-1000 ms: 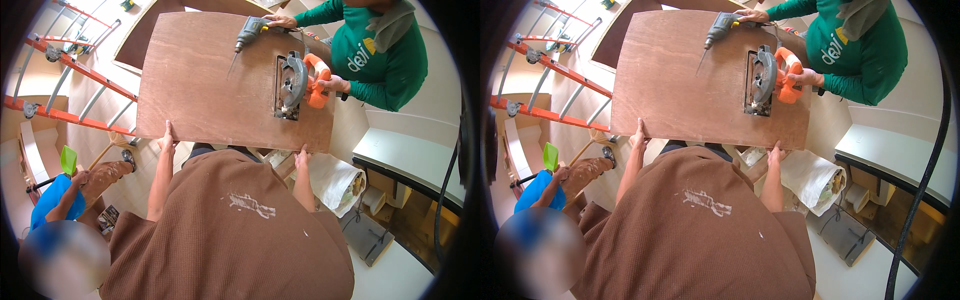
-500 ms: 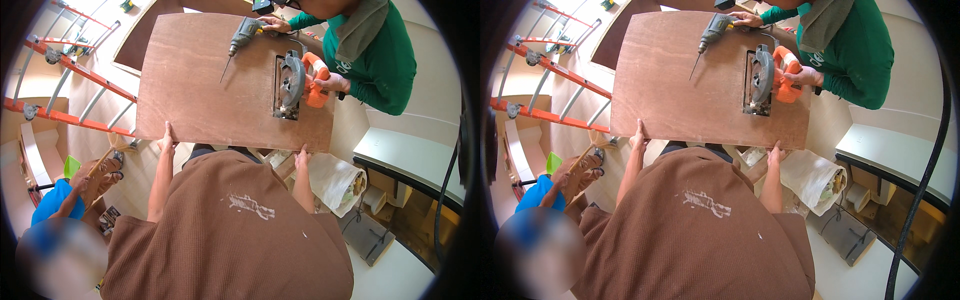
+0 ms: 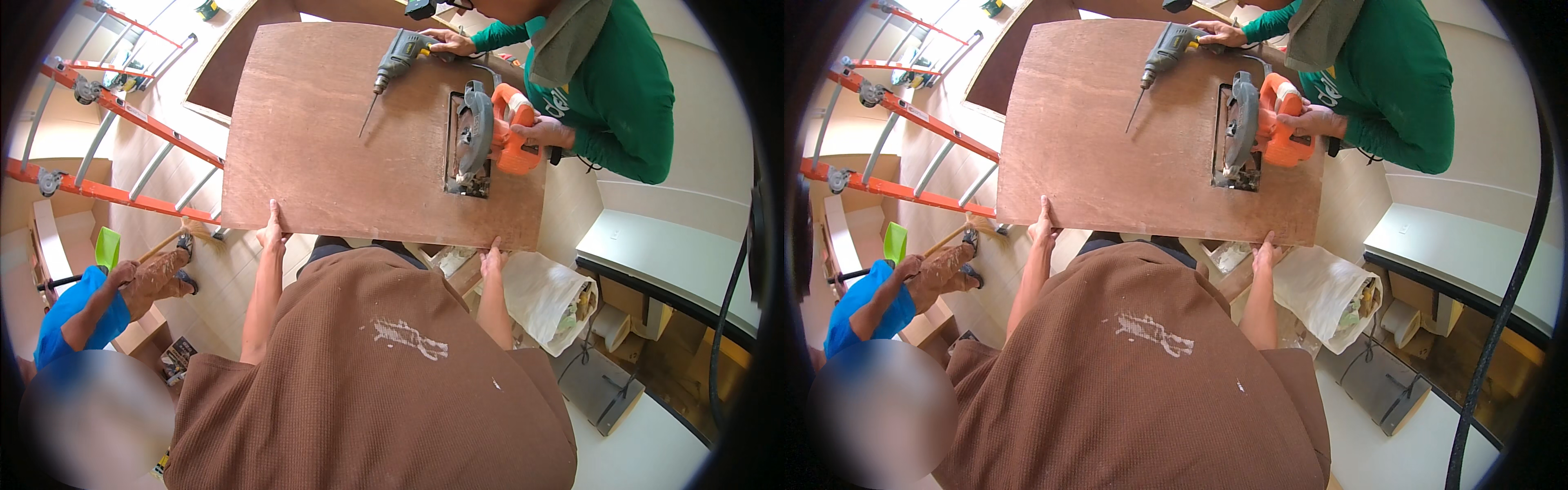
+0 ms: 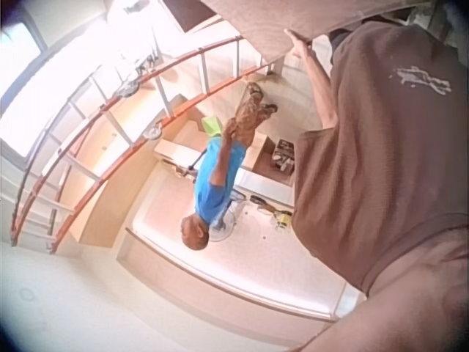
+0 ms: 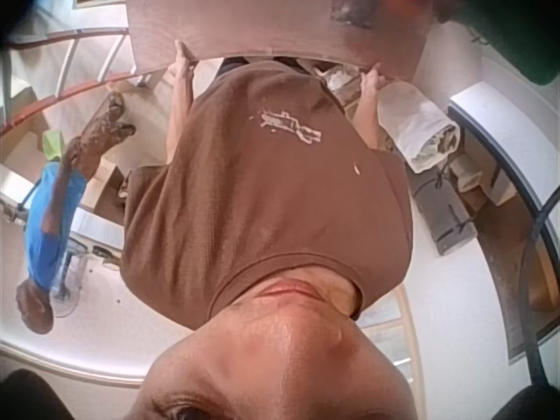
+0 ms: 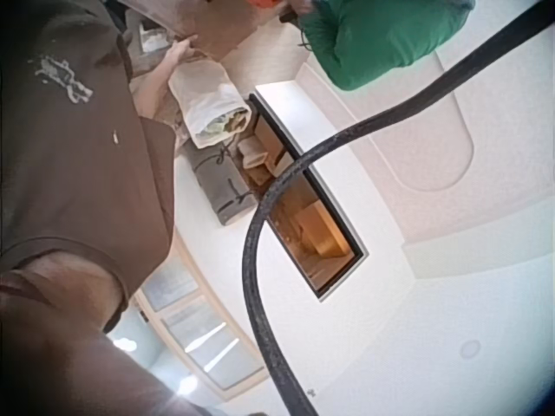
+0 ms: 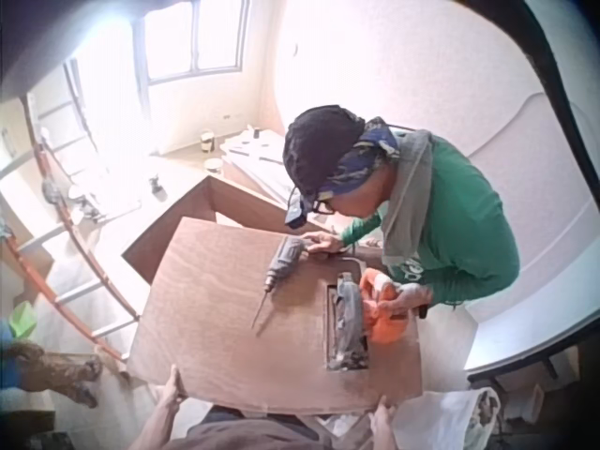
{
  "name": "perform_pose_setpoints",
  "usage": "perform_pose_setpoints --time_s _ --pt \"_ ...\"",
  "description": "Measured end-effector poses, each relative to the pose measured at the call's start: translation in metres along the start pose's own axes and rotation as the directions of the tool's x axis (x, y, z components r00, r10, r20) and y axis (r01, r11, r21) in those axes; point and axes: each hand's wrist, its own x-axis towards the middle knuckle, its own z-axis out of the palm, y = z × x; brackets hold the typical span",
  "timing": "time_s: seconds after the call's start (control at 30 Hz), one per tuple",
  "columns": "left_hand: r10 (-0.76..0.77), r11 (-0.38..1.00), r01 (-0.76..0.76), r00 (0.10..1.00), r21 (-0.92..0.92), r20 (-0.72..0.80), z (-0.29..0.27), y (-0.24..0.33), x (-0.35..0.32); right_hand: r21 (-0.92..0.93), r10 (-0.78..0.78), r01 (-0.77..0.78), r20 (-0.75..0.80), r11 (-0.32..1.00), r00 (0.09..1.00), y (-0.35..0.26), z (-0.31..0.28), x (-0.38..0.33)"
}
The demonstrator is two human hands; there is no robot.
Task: The person assists in assembling a wooden cabinet by holding a large board while a coworker cuts it with a circular saw. The person then uses a drill to fasten screws into the board and other parts of the cabinet frame.
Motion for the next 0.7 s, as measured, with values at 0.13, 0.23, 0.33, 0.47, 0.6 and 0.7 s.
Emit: perform_pose_setpoints --time_s 0.13,0.23,0.33,0.47,0.6,0.7 --pt "-0.015 1.000 0.015 1.000 0.015 -0.008 -0.001 0.001 -0.001 0.022 -0.003 0.003 -0.001 1.000 1.000 0.001 0.001 0.001" --pt "-0.016 1.000 0.016 1.000 0.017 0.001 -0.002 0.000 0.003 0.015 -0.009 0.009 0.008 1.000 1.000 0.002 0.000 0.002" --pt "-0.017 1.000 0.017 1.000 0.015 0.004 -0.004 -0.004 0.009 0.000 -0.008 0.008 -0.002 1.000 1.000 0.003 -0.001 0.005" --pt "-0.013 1.000 0.013 1.000 0.023 0.008 -0.002 -0.005 0.010 0.008 0.021 -0.021 -0.011 1.000 1.000 0.006 -0.006 0.010" --pt "-0.022 1.000 0.022 0.999 0.016 0.026 -0.004 -0.007 0.014 -0.002 0.001 -0.001 -0.013 1.000 1.000 0.003 0.000 0.004" --pt "-0.023 1.000 0.023 0.999 0.020 0.024 -0.005 -0.006 0.014 -0.001 0.005 -0.005 -0.012 1.000 1.000 0.002 0.003 0.001"
